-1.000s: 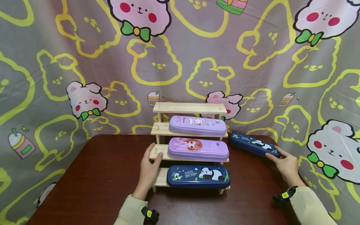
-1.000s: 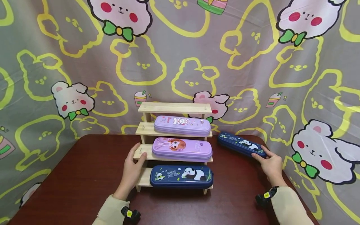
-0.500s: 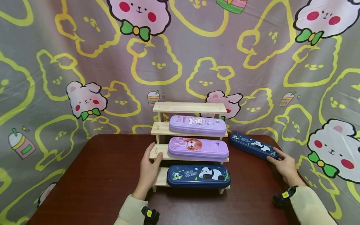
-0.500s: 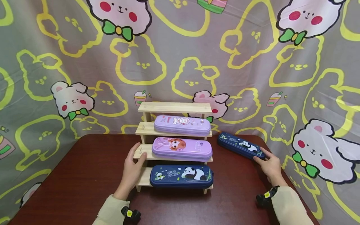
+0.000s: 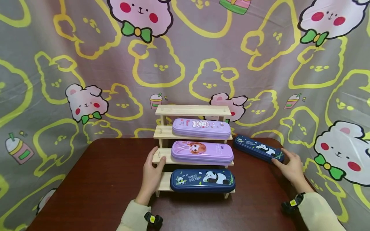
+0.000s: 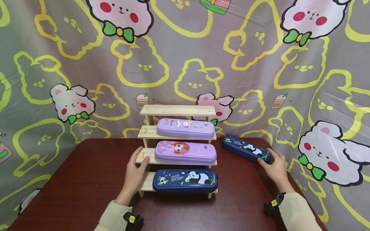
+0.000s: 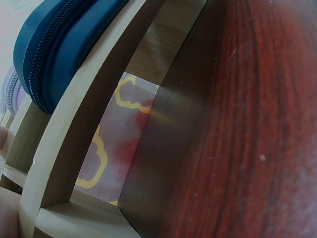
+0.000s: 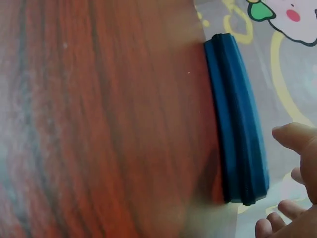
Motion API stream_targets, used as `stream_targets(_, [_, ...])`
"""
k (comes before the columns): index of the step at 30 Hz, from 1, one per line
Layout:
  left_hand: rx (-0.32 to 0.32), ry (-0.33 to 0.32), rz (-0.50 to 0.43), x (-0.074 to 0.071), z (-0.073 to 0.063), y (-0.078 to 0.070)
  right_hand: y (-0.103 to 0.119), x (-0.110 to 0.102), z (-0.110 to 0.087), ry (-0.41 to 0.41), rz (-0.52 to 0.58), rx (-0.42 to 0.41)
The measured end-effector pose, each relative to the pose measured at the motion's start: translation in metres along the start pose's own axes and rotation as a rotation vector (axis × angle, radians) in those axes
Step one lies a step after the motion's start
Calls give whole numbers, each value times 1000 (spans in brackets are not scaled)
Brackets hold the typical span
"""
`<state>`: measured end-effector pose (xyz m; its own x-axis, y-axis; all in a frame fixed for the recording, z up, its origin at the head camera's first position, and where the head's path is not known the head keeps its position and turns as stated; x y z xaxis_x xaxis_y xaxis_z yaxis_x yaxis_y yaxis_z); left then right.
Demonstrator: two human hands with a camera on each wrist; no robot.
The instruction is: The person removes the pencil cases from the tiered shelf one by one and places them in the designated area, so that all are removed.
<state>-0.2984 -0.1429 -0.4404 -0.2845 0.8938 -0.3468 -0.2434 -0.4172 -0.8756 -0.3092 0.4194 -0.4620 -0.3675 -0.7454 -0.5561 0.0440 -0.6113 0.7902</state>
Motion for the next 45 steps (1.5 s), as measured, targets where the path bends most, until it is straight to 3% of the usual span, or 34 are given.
stream_targets(6, [-9,0,-4,-1,0,0,12,-5,-1,-86,9,-17])
stream_targets(15, [-6,0,-14,-2,0,-1,45,-3,-9,-125,77,-187])
stream_targets(23, [-6,1,-26,0,1,-1,71,7,-15,-100,223,-252])
stream_targets(33, [-14,-2,-35,2,0,-1,110,20,-15,-44,294,-348])
stream_targets(39, [-11,2,-32,0,0,-1,152,25,-26,15,346,-391])
stream_targets(45, [-7,2,-31,0,-1,0,189,29,-34,63,320,-435])
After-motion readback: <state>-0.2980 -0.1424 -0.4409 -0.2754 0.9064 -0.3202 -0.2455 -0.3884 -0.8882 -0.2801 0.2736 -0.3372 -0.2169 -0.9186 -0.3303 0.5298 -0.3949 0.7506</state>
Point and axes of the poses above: each hand's wrist, its own z-axis towards the middle knuckle, its own x-axis out of the palm, y = z × x, the point moved 7 cm from there along z, towards the middle knuckle, and after that the axes turned 10 degrees about z, right-handed, at the moved point
